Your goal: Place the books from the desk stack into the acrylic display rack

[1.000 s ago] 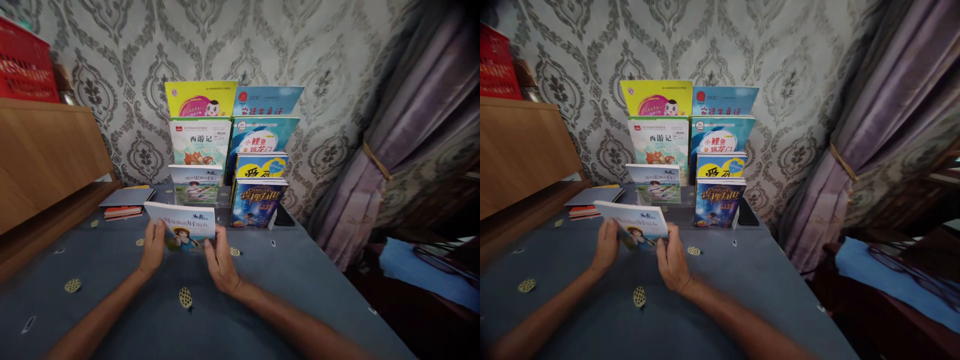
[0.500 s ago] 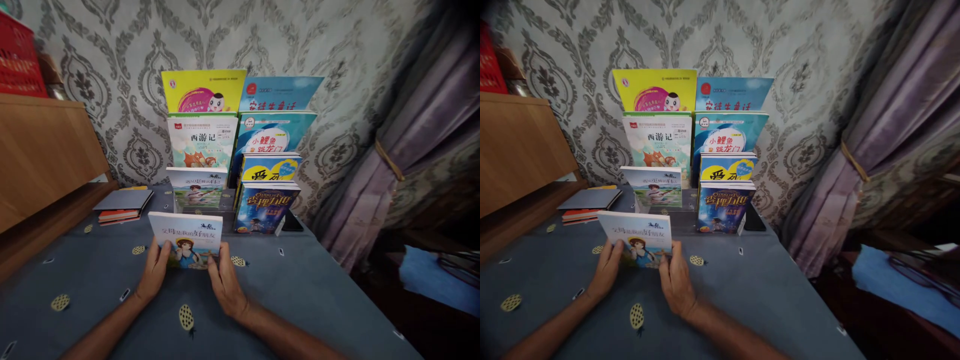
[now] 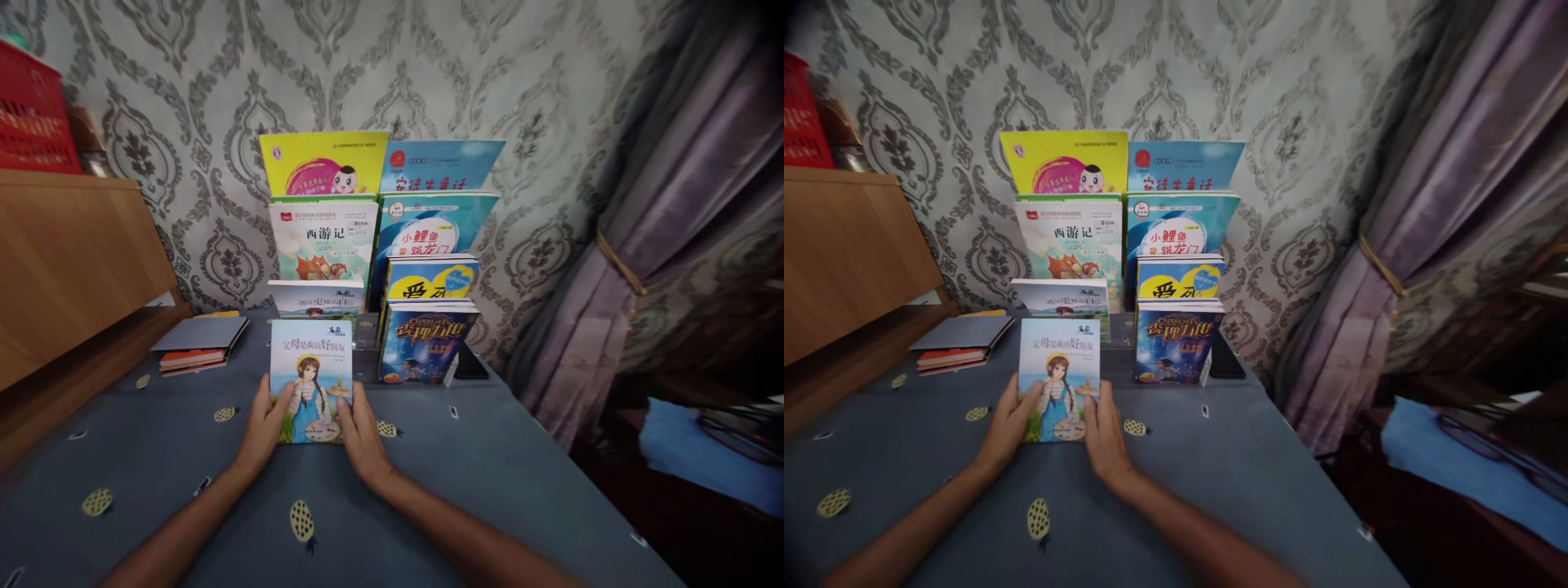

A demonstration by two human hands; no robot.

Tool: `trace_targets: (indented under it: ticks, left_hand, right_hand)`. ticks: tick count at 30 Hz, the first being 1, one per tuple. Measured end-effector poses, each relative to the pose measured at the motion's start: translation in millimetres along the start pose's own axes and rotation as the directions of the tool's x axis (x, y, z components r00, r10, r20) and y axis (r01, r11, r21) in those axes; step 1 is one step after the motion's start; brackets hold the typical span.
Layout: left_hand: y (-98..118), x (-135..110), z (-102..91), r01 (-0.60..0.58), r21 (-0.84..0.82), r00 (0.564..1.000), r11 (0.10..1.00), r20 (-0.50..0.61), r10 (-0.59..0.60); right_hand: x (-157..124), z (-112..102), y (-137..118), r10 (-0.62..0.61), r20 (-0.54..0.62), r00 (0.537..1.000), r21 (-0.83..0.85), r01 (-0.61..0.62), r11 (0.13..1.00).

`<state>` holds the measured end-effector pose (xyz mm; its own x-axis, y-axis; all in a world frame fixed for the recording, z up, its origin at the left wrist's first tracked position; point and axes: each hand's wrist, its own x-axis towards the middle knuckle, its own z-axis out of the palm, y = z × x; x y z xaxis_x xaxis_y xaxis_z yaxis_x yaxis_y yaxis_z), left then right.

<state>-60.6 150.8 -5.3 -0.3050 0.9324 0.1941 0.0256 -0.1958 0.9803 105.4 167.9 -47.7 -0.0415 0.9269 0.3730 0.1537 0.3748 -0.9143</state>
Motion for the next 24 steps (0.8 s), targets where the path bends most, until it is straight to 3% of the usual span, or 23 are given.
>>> trace_targets:
  ticks: [9, 15, 19, 24]
  left_hand:
    - [9.6, 23.7, 10.2, -0.046, -0.088, 0.999, 0.995, 0.007, 0.047]
    - [29.8, 54.3, 17.2, -0.146, -0.043, 0.989, 0.988, -0.02, 0.145]
    - [44.3, 84.0, 19.3, -0.296, 0.046, 0.955, 0.954, -0.024, 0.297]
    - [63.2, 120.9, 17.0, -0.461, 0.227, 0.881, 0.858, 0.005, 0.473]
  right_hand:
    - [31.6, -7.3, -22.5, -0.088, 0.03, 0.996, 0.054, 0.086, 0.995]
    - [67.4, -8.5, -39.1, -0.158, -0.045, 0.986, 0.031, 0.16, 0.987]
    - [95.8, -10.0, -50.8, -0.258, -0.081, 0.963, 0.014, 0.26, 0.965]
    - [132.4, -15.1, -71.6, -0.397, -0.089, 0.913, -0.074, 0.392, 0.917]
